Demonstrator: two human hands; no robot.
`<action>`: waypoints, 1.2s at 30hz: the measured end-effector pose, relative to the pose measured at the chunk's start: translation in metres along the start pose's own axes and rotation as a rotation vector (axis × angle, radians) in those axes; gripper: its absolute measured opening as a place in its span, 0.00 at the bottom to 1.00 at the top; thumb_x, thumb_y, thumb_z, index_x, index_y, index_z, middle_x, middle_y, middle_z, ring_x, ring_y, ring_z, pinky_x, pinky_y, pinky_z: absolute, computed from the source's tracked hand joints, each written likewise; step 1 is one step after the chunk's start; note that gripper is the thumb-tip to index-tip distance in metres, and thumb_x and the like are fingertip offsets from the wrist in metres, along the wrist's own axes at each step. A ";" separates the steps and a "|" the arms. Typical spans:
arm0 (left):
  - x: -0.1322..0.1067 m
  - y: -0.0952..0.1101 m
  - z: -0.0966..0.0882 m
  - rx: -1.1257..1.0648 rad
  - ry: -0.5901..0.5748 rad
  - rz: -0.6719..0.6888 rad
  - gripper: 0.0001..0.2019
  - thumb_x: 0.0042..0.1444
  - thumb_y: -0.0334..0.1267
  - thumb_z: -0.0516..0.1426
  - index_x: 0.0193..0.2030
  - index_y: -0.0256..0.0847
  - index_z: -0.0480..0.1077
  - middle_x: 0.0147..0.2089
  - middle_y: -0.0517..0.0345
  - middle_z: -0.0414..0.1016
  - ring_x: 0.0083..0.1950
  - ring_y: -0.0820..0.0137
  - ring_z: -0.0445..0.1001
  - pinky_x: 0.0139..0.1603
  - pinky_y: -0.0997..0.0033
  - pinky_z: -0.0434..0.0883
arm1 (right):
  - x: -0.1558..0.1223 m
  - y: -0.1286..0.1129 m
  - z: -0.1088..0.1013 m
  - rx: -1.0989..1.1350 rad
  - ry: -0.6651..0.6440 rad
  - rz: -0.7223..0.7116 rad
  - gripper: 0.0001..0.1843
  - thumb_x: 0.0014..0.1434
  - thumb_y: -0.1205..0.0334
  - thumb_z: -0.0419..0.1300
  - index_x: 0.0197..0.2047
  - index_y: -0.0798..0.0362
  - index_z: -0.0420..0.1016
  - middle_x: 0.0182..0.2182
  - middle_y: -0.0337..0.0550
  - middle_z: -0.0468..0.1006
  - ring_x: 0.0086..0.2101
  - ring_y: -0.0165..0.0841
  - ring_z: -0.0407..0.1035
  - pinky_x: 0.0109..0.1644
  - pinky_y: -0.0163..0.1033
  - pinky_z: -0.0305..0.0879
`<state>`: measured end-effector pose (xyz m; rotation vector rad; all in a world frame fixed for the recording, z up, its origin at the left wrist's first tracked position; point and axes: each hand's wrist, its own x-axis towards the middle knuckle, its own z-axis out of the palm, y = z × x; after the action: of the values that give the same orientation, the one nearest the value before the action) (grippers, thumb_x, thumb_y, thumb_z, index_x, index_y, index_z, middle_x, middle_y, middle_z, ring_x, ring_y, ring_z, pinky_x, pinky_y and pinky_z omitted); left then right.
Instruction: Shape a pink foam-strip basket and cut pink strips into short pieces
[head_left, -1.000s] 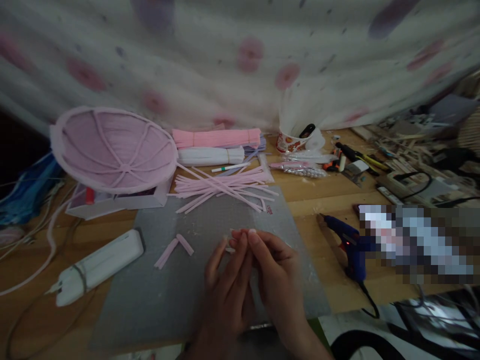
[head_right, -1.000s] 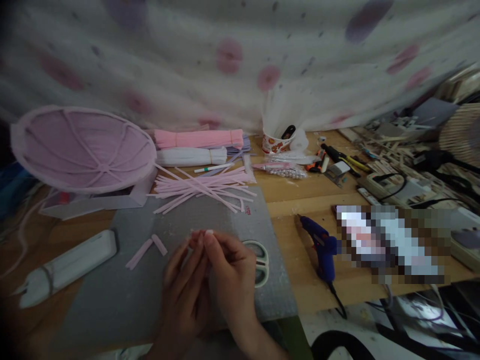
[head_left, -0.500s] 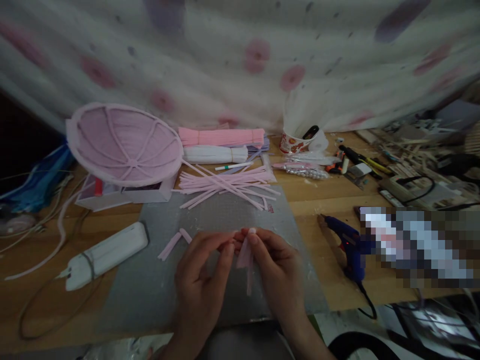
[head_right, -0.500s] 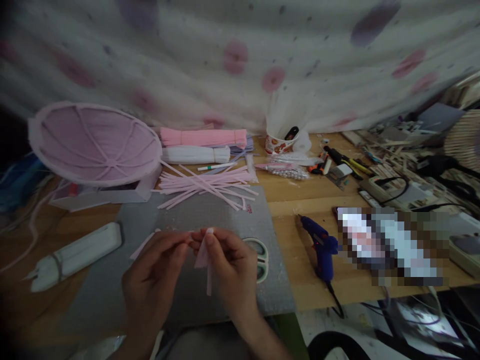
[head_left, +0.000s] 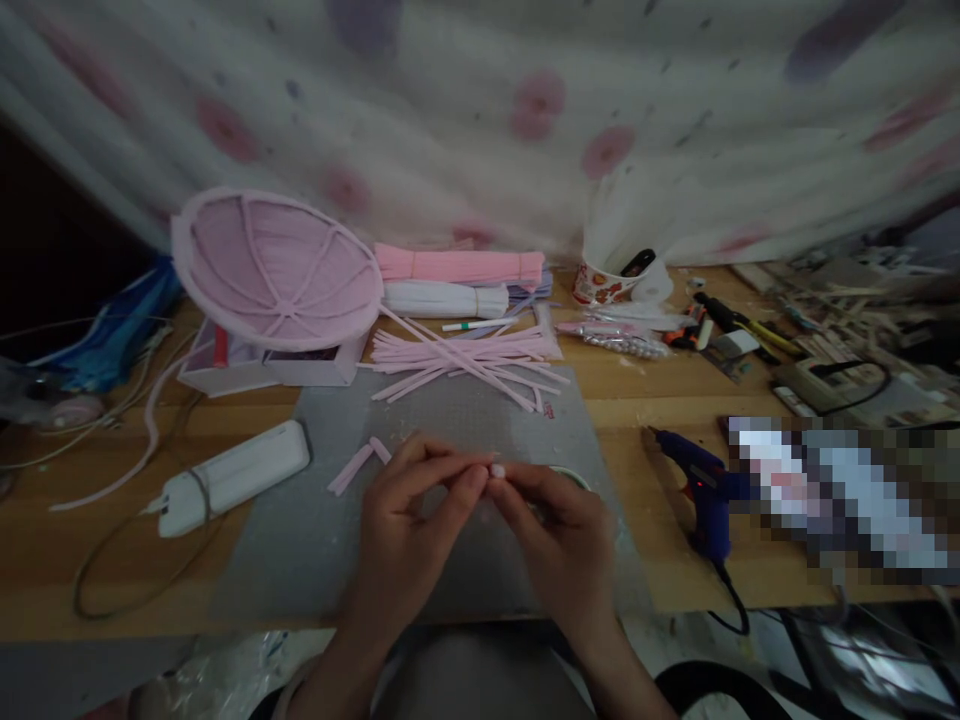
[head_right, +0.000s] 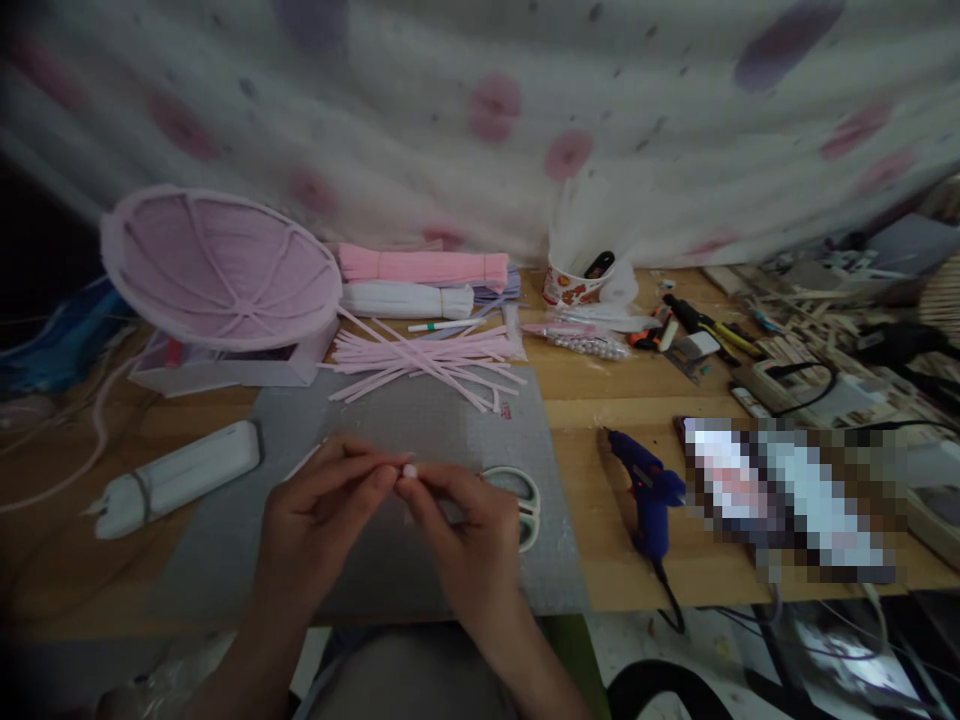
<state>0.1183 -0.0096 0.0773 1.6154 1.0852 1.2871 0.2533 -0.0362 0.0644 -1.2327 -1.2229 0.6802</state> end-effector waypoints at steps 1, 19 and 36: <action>-0.001 0.001 0.000 0.017 0.000 0.024 0.08 0.59 0.32 0.62 0.40 0.51 0.81 0.35 0.64 0.73 0.37 0.75 0.72 0.37 0.77 0.70 | 0.000 0.000 -0.001 -0.049 -0.016 -0.035 0.05 0.58 0.66 0.66 0.36 0.46 0.84 0.28 0.34 0.85 0.26 0.29 0.78 0.31 0.29 0.73; 0.004 -0.010 -0.015 -0.439 -0.242 -0.498 0.06 0.49 0.36 0.68 0.35 0.51 0.84 0.37 0.59 0.76 0.40 0.71 0.76 0.39 0.75 0.73 | -0.009 0.008 -0.006 -0.074 -0.069 -0.046 0.07 0.57 0.63 0.68 0.34 0.47 0.72 0.29 0.35 0.82 0.30 0.31 0.79 0.33 0.32 0.76; 0.015 -0.016 -0.014 -0.463 0.147 -0.464 0.06 0.53 0.40 0.68 0.33 0.41 0.78 0.34 0.58 0.85 0.37 0.71 0.82 0.41 0.76 0.78 | 0.009 0.013 -0.017 -0.033 -0.413 0.188 0.14 0.69 0.56 0.54 0.45 0.48 0.81 0.31 0.38 0.84 0.28 0.29 0.76 0.33 0.32 0.71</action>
<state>0.1041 0.0111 0.0696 0.8757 1.0700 1.2340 0.2743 -0.0295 0.0571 -1.2828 -1.4688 1.0969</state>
